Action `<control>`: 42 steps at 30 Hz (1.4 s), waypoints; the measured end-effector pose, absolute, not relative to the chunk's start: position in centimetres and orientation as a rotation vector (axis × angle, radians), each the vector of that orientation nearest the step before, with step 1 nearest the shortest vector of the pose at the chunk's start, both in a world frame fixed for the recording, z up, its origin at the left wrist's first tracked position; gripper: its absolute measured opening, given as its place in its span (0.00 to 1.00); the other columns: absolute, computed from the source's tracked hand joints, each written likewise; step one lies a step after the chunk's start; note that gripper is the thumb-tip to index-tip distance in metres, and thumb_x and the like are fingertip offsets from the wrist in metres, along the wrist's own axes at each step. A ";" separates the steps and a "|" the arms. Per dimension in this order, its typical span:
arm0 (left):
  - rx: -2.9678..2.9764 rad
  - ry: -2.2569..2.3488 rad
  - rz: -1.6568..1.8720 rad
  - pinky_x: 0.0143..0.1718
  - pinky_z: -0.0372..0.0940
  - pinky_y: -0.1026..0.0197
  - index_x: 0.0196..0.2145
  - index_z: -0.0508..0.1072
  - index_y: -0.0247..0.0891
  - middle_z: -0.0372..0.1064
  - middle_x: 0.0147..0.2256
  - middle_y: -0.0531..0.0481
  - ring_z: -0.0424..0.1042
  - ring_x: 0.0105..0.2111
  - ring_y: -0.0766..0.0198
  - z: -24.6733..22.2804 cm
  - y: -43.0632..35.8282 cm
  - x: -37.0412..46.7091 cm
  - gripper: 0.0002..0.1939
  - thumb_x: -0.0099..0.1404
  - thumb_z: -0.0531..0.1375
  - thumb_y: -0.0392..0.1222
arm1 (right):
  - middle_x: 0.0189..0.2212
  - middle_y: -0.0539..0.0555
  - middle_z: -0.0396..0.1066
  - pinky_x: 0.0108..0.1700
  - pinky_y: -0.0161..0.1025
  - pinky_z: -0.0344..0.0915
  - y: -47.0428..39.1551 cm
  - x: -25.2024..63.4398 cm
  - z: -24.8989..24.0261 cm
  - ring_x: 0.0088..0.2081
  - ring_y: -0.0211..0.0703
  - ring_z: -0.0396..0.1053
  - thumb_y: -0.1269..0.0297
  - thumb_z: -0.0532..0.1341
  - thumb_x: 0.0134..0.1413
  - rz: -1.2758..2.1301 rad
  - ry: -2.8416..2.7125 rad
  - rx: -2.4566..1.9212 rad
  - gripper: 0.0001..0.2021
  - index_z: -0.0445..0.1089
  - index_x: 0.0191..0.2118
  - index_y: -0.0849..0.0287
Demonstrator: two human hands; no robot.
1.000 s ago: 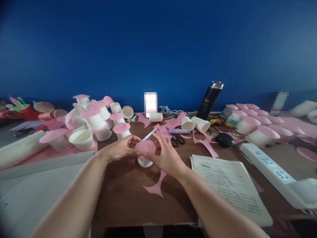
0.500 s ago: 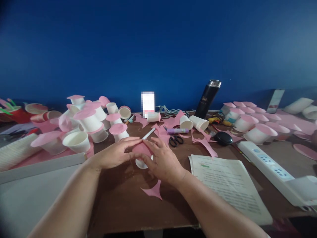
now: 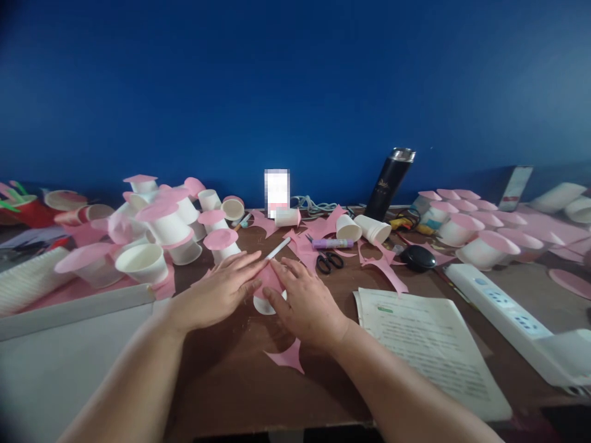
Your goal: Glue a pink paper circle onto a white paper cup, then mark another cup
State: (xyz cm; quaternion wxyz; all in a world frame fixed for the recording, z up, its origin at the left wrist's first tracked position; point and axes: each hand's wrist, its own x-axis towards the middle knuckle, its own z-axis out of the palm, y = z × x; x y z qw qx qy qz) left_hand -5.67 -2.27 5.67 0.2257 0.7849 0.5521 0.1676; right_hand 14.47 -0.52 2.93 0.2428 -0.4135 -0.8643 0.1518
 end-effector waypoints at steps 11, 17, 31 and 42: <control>2.171 1.476 0.515 0.62 0.41 0.45 0.61 0.58 0.47 0.50 0.64 0.50 0.43 0.64 0.49 4.8 -1.9 -5.9 0.28 0.67 0.44 0.57 | 0.59 0.60 0.60 0.58 0.59 0.57 -0.8 14.2 3.2 0.60 0.57 0.57 0.55 0.51 0.62 0.477 -2.351 -1.146 0.25 0.56 0.63 0.54; 2.104 1.441 0.589 0.62 0.43 0.49 0.58 0.63 0.45 0.56 0.62 0.49 0.49 0.63 0.50 5.2 -1.8 -5.8 0.27 0.66 0.48 0.56 | 0.59 0.58 0.60 0.59 0.56 0.57 -0.6 14.3 3.2 0.61 0.54 0.56 0.54 0.51 0.62 0.537 -2.327 -1.129 0.25 0.56 0.63 0.54; 1.773 1.418 0.736 0.58 0.53 0.54 0.59 0.63 0.44 0.62 0.58 0.47 0.60 0.58 0.53 6.5 -1.4 -6.4 0.29 0.63 0.52 0.57 | 0.54 0.56 0.66 0.53 0.47 0.64 0.4 14.8 3.5 0.53 0.49 0.65 0.50 0.58 0.56 1.002 -1.833 -1.185 0.25 0.61 0.57 0.52; 1.714 1.507 0.716 0.54 0.57 0.56 0.51 0.69 0.39 0.69 0.52 0.46 0.66 0.52 0.52 5.4 -0.7 -5.5 0.23 0.64 0.51 0.53 | 0.46 0.56 0.72 0.50 0.43 0.64 1.1 13.9 2.3 0.48 0.46 0.69 0.56 0.55 0.57 1.042 -1.720 -1.285 0.15 0.67 0.46 0.57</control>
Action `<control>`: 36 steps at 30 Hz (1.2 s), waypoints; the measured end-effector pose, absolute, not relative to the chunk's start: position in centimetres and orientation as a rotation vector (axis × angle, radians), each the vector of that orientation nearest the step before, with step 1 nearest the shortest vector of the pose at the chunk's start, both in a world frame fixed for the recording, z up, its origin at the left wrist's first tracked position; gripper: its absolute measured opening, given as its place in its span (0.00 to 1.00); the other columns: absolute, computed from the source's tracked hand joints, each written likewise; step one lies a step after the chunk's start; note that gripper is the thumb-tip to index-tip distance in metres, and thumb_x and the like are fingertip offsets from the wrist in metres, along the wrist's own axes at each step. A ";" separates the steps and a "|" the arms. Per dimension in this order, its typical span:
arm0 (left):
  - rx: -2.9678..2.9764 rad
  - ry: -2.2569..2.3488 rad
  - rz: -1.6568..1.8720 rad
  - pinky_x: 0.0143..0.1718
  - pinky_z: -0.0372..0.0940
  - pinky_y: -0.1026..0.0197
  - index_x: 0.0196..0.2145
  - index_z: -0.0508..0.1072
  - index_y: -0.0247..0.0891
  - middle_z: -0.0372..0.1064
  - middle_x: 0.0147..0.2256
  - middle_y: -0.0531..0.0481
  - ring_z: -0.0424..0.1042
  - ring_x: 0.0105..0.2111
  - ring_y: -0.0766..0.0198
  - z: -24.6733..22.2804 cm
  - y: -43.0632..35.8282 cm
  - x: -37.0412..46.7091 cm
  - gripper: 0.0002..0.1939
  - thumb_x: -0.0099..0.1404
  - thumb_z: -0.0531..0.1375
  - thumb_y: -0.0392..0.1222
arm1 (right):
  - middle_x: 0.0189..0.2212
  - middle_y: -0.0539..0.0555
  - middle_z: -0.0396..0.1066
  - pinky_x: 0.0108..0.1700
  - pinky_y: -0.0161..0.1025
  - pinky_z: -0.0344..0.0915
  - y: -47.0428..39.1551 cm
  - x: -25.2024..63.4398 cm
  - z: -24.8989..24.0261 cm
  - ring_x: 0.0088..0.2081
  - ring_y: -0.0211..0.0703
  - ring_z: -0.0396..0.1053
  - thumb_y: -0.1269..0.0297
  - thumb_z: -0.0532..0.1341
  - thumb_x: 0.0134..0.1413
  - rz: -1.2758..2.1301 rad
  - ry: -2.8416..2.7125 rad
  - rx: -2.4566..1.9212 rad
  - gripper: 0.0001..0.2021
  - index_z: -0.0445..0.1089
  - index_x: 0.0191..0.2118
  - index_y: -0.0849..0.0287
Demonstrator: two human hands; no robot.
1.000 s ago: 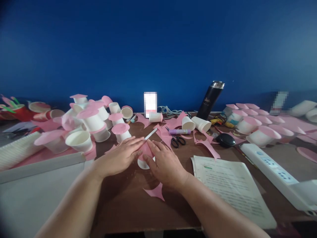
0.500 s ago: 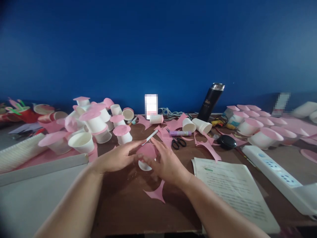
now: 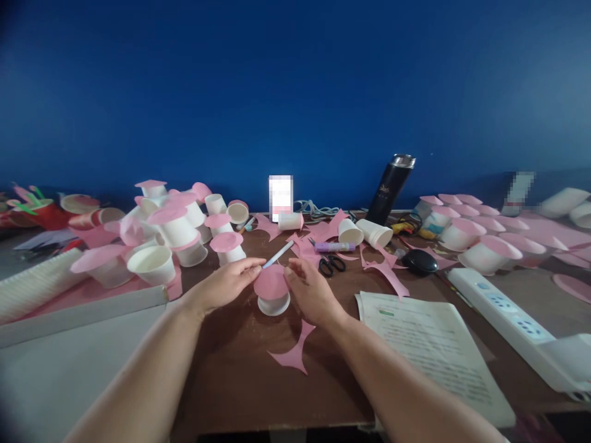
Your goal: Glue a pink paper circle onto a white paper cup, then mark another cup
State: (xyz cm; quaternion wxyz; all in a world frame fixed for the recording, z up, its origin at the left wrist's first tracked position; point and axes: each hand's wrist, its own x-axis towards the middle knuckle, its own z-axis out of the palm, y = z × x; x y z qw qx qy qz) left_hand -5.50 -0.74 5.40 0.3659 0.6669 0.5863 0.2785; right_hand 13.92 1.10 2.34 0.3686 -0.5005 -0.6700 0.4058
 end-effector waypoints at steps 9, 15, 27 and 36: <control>1.766 1.529 0.622 0.51 0.59 0.56 0.50 0.71 0.40 0.70 0.50 0.47 0.67 0.50 0.51 5.7 -0.8 -5.6 0.24 0.64 0.50 0.55 | 0.43 0.57 0.72 0.51 0.45 0.64 1.1 13.7 2.6 0.46 0.46 0.70 0.58 0.58 0.55 1.052 -1.699 -1.329 0.15 0.67 0.46 0.58; 1.775 1.533 0.591 0.50 0.59 0.56 0.50 0.71 0.40 0.70 0.49 0.47 0.67 0.49 0.51 5.5 -0.7 -5.7 0.24 0.64 0.49 0.56 | 0.43 0.57 0.72 0.50 0.46 0.64 1.3 13.8 2.1 0.45 0.46 0.70 0.58 0.60 0.53 1.080 -1.669 -1.310 0.16 0.67 0.46 0.59; 1.709 1.573 0.680 0.35 0.60 0.60 0.39 0.74 0.36 0.71 0.32 0.49 0.68 0.35 0.57 4.5 -0.2 -5.8 0.30 0.62 0.46 0.64 | 0.47 0.56 0.71 0.55 0.47 0.60 1.3 13.7 2.2 0.51 0.50 0.67 0.51 0.55 0.56 1.099 -1.613 -1.239 0.18 0.70 0.45 0.58; 1.717 1.556 0.605 0.36 0.59 0.59 0.40 0.73 0.36 0.71 0.32 0.48 0.67 0.36 0.56 4.7 -0.5 -5.1 0.30 0.61 0.47 0.64 | 0.44 0.57 0.72 0.48 0.44 0.63 1.7 13.3 1.1 0.46 0.48 0.68 0.50 0.53 0.57 1.020 -1.665 -1.229 0.20 0.67 0.47 0.60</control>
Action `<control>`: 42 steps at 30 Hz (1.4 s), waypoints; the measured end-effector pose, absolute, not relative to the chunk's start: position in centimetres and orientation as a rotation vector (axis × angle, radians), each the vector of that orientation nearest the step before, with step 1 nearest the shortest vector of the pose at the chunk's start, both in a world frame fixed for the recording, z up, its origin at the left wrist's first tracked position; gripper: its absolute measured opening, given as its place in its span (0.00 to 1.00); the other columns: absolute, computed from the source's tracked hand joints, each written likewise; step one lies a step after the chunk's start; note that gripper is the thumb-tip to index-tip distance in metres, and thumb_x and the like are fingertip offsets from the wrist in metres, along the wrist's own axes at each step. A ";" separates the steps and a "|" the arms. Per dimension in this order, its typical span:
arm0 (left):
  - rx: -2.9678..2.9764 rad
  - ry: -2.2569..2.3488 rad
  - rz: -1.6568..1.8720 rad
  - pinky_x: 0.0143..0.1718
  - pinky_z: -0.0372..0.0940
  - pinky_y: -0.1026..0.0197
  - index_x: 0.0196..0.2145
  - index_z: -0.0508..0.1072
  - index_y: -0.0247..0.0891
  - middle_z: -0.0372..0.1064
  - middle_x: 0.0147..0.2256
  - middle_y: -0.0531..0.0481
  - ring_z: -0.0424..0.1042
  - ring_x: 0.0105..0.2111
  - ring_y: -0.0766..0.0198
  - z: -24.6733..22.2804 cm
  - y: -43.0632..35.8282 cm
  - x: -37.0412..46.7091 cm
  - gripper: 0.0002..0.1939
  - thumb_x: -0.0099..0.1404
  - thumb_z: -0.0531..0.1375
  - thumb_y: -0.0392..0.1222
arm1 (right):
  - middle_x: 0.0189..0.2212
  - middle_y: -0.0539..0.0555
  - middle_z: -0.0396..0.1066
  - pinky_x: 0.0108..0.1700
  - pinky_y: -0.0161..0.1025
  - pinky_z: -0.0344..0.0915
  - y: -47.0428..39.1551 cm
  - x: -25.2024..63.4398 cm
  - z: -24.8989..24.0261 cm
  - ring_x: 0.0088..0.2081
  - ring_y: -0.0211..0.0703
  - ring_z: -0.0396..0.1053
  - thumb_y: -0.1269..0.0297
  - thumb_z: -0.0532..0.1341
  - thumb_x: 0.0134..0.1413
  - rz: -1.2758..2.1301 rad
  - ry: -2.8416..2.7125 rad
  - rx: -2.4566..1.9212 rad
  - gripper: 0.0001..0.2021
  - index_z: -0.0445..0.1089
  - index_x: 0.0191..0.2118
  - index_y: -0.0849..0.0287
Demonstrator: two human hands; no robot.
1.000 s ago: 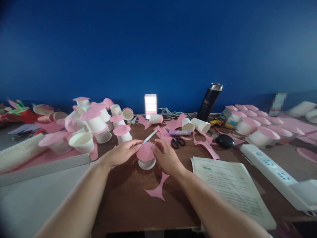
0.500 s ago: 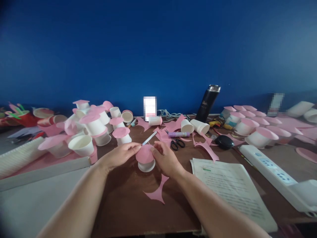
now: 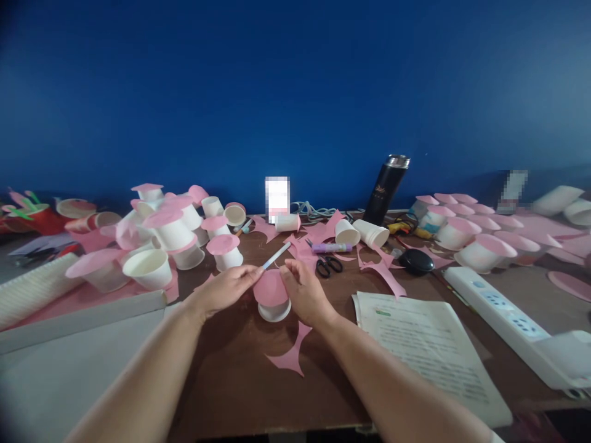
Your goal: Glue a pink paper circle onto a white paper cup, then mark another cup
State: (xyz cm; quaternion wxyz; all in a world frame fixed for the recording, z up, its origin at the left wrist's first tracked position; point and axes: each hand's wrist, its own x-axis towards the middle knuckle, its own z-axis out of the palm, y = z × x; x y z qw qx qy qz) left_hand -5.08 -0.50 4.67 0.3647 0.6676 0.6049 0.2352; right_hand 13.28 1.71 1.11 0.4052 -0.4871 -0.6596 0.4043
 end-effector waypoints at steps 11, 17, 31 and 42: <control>1.715 1.566 0.494 0.39 0.58 0.58 0.44 0.71 0.36 0.73 0.37 0.45 0.69 0.38 0.54 5.2 -0.8 -4.9 0.32 0.61 0.45 0.66 | 0.45 0.56 0.72 0.50 0.44 0.62 1.5 13.3 0.6 0.47 0.48 0.68 0.50 0.52 0.58 0.940 -1.696 -1.227 0.20 0.67 0.46 0.59; 1.715 1.548 0.504 0.37 0.58 0.58 0.41 0.72 0.36 0.72 0.34 0.46 0.68 0.36 0.56 5.0 -0.6 -5.1 0.31 0.61 0.46 0.66 | 0.47 0.57 0.70 0.52 0.46 0.61 1.7 13.4 0.6 0.49 0.50 0.67 0.49 0.53 0.57 0.975 -1.680 -1.222 0.21 0.67 0.48 0.60; 1.575 1.238 0.575 0.51 0.59 0.57 0.58 0.61 0.37 0.63 0.57 0.41 0.63 0.55 0.50 5.0 -0.6 -6.0 0.39 0.53 0.63 0.57 | 0.59 0.55 0.61 0.61 0.50 0.53 1.4 15.4 3.5 0.60 0.52 0.57 0.52 0.67 0.45 1.312 -1.884 -1.082 0.33 0.62 0.58 0.52; 1.580 1.278 0.564 0.52 0.59 0.57 0.58 0.62 0.36 0.63 0.57 0.40 0.62 0.55 0.49 4.6 -0.3 -6.1 0.40 0.52 0.64 0.57 | 0.52 0.54 0.68 0.54 0.47 0.63 1.3 15.3 4.0 0.53 0.52 0.66 0.58 0.70 0.41 1.471 -1.802 -1.036 0.33 0.65 0.56 0.53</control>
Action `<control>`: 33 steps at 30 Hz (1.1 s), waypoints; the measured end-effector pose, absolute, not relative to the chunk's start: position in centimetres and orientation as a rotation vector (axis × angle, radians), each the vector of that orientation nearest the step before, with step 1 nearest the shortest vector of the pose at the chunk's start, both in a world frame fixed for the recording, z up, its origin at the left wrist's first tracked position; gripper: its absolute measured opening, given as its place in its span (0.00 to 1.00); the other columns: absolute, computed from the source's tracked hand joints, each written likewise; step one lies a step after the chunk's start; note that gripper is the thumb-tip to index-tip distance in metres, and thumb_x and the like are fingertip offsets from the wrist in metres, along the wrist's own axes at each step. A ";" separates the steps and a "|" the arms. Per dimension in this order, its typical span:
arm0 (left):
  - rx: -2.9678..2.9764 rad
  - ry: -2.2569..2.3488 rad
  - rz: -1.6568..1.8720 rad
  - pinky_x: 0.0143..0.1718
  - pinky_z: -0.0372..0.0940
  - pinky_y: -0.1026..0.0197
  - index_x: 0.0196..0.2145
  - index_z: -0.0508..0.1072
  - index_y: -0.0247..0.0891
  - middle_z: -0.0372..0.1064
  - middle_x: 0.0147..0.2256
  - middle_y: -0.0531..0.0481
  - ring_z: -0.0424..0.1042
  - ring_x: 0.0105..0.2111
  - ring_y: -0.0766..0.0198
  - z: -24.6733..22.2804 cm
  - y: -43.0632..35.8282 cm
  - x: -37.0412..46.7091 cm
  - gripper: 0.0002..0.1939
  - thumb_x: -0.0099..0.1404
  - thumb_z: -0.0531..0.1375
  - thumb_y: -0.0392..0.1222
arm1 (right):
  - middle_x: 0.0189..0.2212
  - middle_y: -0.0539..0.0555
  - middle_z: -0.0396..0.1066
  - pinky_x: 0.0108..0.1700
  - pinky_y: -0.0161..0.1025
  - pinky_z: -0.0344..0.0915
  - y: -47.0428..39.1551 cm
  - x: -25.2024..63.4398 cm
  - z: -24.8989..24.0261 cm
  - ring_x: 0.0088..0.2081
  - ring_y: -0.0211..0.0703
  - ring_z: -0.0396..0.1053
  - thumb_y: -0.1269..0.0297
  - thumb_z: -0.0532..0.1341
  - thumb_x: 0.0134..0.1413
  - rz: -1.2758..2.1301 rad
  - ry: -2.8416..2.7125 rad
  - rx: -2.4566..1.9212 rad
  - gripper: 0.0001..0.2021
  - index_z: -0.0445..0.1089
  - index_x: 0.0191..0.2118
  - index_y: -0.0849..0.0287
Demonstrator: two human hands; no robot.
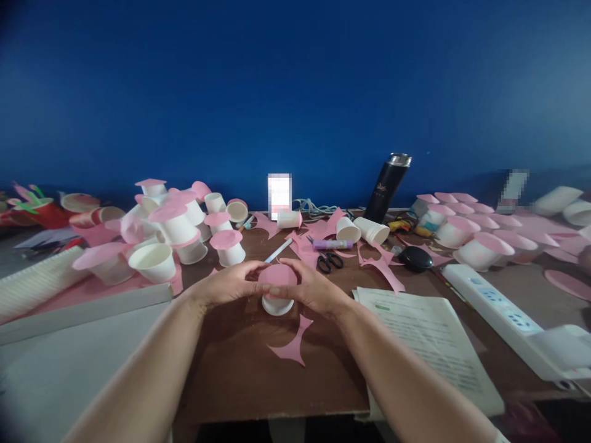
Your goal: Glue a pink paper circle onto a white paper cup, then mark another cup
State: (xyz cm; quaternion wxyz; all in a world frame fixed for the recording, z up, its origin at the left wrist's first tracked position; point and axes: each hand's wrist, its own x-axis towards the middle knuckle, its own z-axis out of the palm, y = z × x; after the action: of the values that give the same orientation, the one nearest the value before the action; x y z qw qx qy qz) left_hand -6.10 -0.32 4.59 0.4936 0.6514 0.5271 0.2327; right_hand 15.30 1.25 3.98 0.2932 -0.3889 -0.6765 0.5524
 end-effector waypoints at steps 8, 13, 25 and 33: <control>1.587 1.225 0.584 0.49 0.60 0.57 0.55 0.66 0.36 0.67 0.52 0.42 0.66 0.51 0.51 4.9 -0.4 -6.0 0.36 0.52 0.64 0.57 | 0.52 0.55 0.68 0.54 0.48 0.63 1.3 15.5 4.0 0.52 0.51 0.66 0.54 0.69 0.41 1.444 -1.843 -1.066 0.32 0.65 0.55 0.54; 1.466 1.155 0.590 0.41 0.63 0.57 0.55 0.66 0.34 0.69 0.46 0.40 0.68 0.43 0.54 5.3 -0.5 -6.0 0.35 0.55 0.61 0.58 | 0.53 0.55 0.68 0.56 0.49 0.61 1.5 15.8 4.3 0.53 0.52 0.65 0.51 0.64 0.50 1.432 -1.817 -1.027 0.25 0.68 0.53 0.54; 1.400 1.154 0.588 0.38 0.62 0.60 0.48 0.71 0.34 0.71 0.42 0.43 0.68 0.37 0.61 5.2 -0.4 -5.9 0.31 0.52 0.63 0.58 | 0.45 0.55 0.73 0.48 0.42 0.66 1.8 15.8 4.0 0.46 0.46 0.69 0.53 0.63 0.51 1.703 -1.674 -0.958 0.22 0.70 0.51 0.58; 1.373 1.167 0.619 0.40 0.63 0.59 0.45 0.71 0.34 0.70 0.41 0.43 0.68 0.39 0.59 4.8 -0.5 -6.1 0.31 0.55 0.58 0.63 | 0.39 0.53 0.75 0.48 0.44 0.66 2.1 16.0 3.8 0.44 0.47 0.70 0.48 0.59 0.54 1.445 -1.740 -1.023 0.19 0.74 0.43 0.57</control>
State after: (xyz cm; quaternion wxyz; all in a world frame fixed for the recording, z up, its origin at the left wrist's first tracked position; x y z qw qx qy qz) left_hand -6.10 -0.46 4.76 0.5796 0.5873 0.4990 0.2650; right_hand 16.01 2.06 3.77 0.3235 -0.3901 -0.6631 0.5509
